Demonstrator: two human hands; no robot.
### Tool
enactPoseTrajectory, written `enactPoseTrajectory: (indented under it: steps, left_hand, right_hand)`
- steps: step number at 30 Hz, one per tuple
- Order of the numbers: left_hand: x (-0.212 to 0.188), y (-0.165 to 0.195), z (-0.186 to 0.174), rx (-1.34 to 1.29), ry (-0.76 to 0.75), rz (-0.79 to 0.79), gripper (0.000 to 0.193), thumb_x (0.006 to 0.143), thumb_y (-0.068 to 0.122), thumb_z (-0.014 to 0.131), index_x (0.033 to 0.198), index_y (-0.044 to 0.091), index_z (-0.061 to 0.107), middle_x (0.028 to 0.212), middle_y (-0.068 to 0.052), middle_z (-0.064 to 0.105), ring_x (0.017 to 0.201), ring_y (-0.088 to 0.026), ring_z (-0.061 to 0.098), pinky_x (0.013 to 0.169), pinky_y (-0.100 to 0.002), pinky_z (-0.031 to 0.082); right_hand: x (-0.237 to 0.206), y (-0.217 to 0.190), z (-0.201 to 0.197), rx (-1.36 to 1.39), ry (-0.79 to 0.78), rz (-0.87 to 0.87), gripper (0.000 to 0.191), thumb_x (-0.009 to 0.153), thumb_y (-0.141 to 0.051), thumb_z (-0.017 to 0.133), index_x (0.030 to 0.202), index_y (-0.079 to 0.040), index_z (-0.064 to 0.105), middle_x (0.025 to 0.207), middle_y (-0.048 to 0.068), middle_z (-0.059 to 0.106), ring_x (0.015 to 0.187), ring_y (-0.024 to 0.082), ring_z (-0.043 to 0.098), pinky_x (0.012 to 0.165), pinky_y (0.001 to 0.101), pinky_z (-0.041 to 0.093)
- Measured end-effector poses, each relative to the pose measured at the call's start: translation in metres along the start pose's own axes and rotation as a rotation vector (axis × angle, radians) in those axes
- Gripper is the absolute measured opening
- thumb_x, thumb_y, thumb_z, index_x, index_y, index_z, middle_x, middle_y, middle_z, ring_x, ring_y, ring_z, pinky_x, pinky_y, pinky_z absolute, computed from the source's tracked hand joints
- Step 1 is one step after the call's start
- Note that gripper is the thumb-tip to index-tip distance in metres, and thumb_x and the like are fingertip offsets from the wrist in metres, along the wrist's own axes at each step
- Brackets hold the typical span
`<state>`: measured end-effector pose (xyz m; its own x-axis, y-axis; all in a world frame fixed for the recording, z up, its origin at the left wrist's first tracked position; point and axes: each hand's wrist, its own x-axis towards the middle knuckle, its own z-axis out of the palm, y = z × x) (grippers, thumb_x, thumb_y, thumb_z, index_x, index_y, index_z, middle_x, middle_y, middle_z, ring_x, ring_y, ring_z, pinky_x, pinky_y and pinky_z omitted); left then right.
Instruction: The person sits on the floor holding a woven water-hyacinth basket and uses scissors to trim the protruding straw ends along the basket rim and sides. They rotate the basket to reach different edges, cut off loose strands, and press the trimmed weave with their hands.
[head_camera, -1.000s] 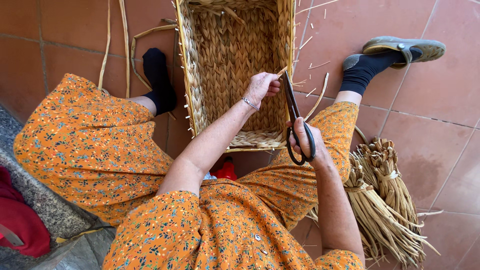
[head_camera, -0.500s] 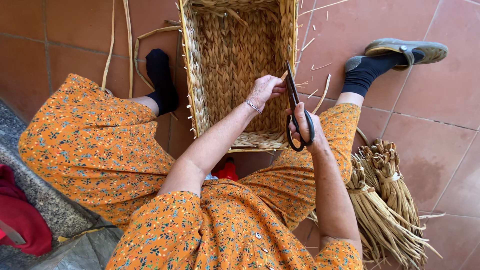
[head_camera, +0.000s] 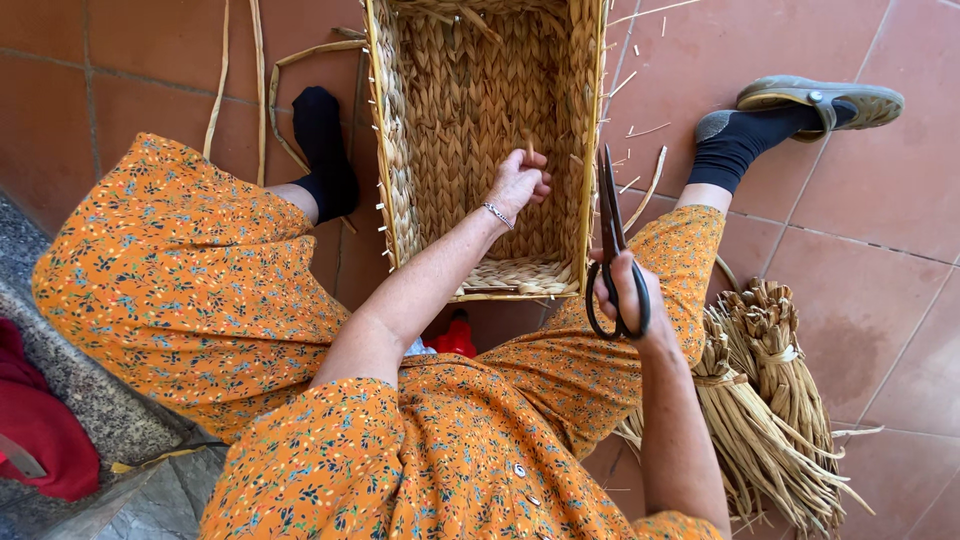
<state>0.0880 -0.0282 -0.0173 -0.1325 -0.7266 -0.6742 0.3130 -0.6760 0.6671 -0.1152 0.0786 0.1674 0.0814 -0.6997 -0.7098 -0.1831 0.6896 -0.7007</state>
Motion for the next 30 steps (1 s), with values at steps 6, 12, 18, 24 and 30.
enactPoseTrajectory:
  steps: [6,12,18,24,30]
  left_hand:
    - [0.001,0.007,0.02,0.011,-0.001,-0.037,0.026,0.095,0.032,0.072,0.105,0.008,0.068,0.088,-0.001,0.066,0.069,-0.009,0.063,0.059,-0.027,0.054]
    - [0.01,0.007,0.031,0.09,0.023,0.164,0.021,0.084,0.025,0.079,0.091,0.006,0.074,0.079,0.002,0.068,0.066,-0.008,0.061,0.059,-0.027,0.051]
    - [0.005,0.006,0.027,0.106,0.028,0.109,0.02,0.085,0.024,0.077,0.088,0.005,0.073,0.079,0.0,0.07,0.067,-0.01,0.065,0.061,-0.027,0.055]
    - [0.005,0.006,0.031,-0.049,-0.04,0.033,0.023,0.09,0.022,0.071,0.098,0.002,0.064,0.086,-0.008,0.072,0.07,-0.017,0.072,0.063,-0.033,0.061]
    - [0.008,0.004,0.022,-0.113,0.001,-0.056,0.02,0.095,0.017,0.057,0.109,0.003,0.053,0.091,-0.013,0.075,0.073,-0.022,0.077,0.062,-0.035,0.062]
  right_hand:
    - [-0.021,0.002,0.002,-0.063,-0.064,0.064,0.086,0.093,-0.074,0.039,0.127,0.002,0.062,0.065,-0.002,0.053,0.049,0.007,0.048,0.045,0.0244,0.04]
    - [0.0,-0.001,0.013,-0.125,-0.03,0.121,0.088,0.093,-0.075,0.033,0.121,0.002,0.065,0.061,-0.001,0.054,0.047,0.009,0.049,0.044,0.0261,0.039]
    - [0.019,0.003,0.017,-0.07,0.041,0.16,0.081,0.096,-0.071,0.04,0.117,0.003,0.066,0.06,-0.001,0.054,0.043,0.009,0.045,0.041,0.0266,0.035]
    - [0.027,0.011,0.022,-0.215,0.093,0.078,0.073,0.098,-0.066,0.043,0.112,0.001,0.068,0.056,-0.001,0.052,0.042,0.009,0.047,0.041,0.0265,0.038]
    - [0.014,0.007,0.013,-0.347,0.106,-0.029,0.067,0.101,-0.06,0.045,0.112,0.001,0.071,0.057,-0.002,0.053,0.045,0.006,0.05,0.042,0.0255,0.04]
